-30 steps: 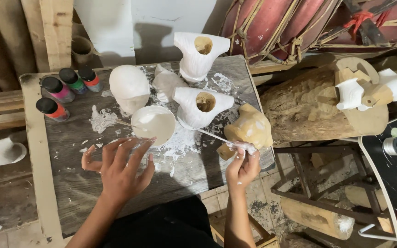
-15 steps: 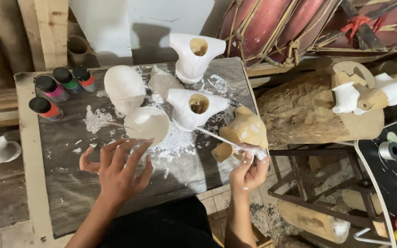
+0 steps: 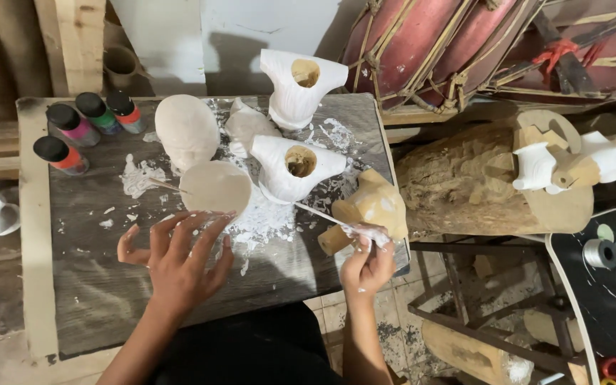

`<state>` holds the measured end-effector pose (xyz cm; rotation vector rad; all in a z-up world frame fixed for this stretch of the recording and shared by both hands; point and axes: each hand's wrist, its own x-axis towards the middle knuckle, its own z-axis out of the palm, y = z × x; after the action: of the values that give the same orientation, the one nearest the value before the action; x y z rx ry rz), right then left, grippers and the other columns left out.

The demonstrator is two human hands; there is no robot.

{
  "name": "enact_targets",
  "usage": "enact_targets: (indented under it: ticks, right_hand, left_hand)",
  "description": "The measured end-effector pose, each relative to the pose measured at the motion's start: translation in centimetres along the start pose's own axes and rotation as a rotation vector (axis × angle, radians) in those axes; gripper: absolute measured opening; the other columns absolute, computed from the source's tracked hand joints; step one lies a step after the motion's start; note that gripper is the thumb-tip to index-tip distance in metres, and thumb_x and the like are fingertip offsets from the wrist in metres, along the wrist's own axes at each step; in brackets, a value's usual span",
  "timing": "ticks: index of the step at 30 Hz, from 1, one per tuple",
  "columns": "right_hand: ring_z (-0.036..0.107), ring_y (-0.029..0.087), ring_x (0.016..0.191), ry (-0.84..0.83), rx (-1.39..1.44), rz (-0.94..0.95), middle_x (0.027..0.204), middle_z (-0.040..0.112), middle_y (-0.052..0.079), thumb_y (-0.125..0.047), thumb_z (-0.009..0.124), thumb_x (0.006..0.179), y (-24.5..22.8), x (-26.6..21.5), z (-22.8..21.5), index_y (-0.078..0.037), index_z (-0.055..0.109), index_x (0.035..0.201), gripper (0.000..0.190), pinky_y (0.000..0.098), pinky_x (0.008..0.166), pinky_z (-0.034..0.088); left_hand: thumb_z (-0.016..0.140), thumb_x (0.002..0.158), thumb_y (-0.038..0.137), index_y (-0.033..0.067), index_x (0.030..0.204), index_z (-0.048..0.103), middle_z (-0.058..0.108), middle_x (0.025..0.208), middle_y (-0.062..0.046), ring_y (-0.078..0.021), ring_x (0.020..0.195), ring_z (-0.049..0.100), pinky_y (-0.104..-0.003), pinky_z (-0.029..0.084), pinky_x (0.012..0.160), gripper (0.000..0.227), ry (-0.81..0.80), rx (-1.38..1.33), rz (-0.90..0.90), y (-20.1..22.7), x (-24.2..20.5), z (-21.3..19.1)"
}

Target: Cleaning and refining white plaster molds using a small wooden stick and hands.

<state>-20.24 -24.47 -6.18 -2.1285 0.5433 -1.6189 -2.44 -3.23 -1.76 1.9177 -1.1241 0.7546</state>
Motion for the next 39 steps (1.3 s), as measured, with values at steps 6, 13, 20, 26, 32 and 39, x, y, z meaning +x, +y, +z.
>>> enact_targets:
  ticks: [6, 13, 20, 26, 32, 39]
  right_hand:
    - [0.065, 0.036, 0.066, 0.075, 0.01, -0.072, 0.078, 0.064, 0.024, -0.006, 0.058, 0.102, 2.6, -0.1, -2.8, 0.012, 0.061, 0.092, 0.021, 0.0434, 0.069, 0.055]
    - [0.065, 0.037, 0.065, 0.046, 0.028, -0.071, 0.078, 0.066, 0.022, -0.006, 0.061, 0.1, 2.5, 1.5, -1.2, 0.011, 0.063, 0.091, 0.019, 0.0441, 0.069, 0.055]
    - [0.066, 0.037, 0.06, -0.109, 0.124, -0.124, 0.073, 0.067, 0.019, -0.005, 0.061, 0.099, 2.8, 1.5, -0.3, 0.008, 0.063, 0.084, 0.02, 0.0408, 0.063, 0.055]
    - [0.066, 0.034, 0.059, -0.116, 0.165, -0.171, 0.073, 0.069, 0.018, -0.007, 0.06, 0.099, 1.3, 3.8, -0.4, 0.007, 0.065, 0.085, 0.021, 0.0405, 0.063, 0.057]
    - [0.065, 0.036, 0.059, -0.056, 0.243, -0.221, 0.072, 0.066, 0.021, -0.008, 0.056, 0.102, 3.0, 4.3, -1.8, 0.012, 0.059, 0.085, 0.026, 0.0451, 0.065, 0.057]
    - [0.063, 0.036, 0.059, -0.083, 0.293, -0.241, 0.072, 0.064, 0.023, -0.007, 0.056, 0.102, 2.4, 5.5, -1.5, 0.013, 0.058, 0.086, 0.027, 0.0462, 0.062, 0.056]
  left_hand:
    - [0.074, 0.081, 0.014, 0.0172, 0.11, 0.079, 0.066, 0.098, -0.006, -0.0334, 0.095, 0.065, -0.042, 0.051, 0.089, 0.03, 0.017, 0.067, -0.002, 0.3, -1.1, 1.2]
    - [0.076, 0.079, 0.013, 0.0171, 0.109, 0.079, 0.067, 0.1, -0.007, -0.0341, 0.097, 0.064, -0.042, 0.051, 0.09, 0.03, 0.037, 0.1, -0.024, 1.6, -1.2, 2.2]
    - [0.074, 0.079, 0.014, 0.0189, 0.108, 0.08, 0.066, 0.099, -0.007, -0.0337, 0.094, 0.065, -0.042, 0.051, 0.089, 0.03, 0.059, 0.103, -0.039, 2.4, -1.5, 3.3]
    - [0.074, 0.079, 0.012, 0.0171, 0.108, 0.079, 0.067, 0.099, -0.009, -0.0348, 0.094, 0.065, -0.043, 0.051, 0.089, 0.031, 0.069, 0.122, -0.033, 3.6, -0.5, 2.8]
    - [0.074, 0.078, 0.011, 0.0162, 0.106, 0.079, 0.067, 0.099, -0.009, -0.0345, 0.095, 0.065, -0.042, 0.05, 0.089, 0.028, 0.068, 0.151, -0.039, 4.7, 0.7, 2.3]
    - [0.074, 0.077, 0.009, 0.0166, 0.106, 0.079, 0.068, 0.099, -0.009, -0.0337, 0.095, 0.064, -0.041, 0.051, 0.09, 0.031, 0.079, 0.145, -0.052, 5.5, 0.9, 2.4]
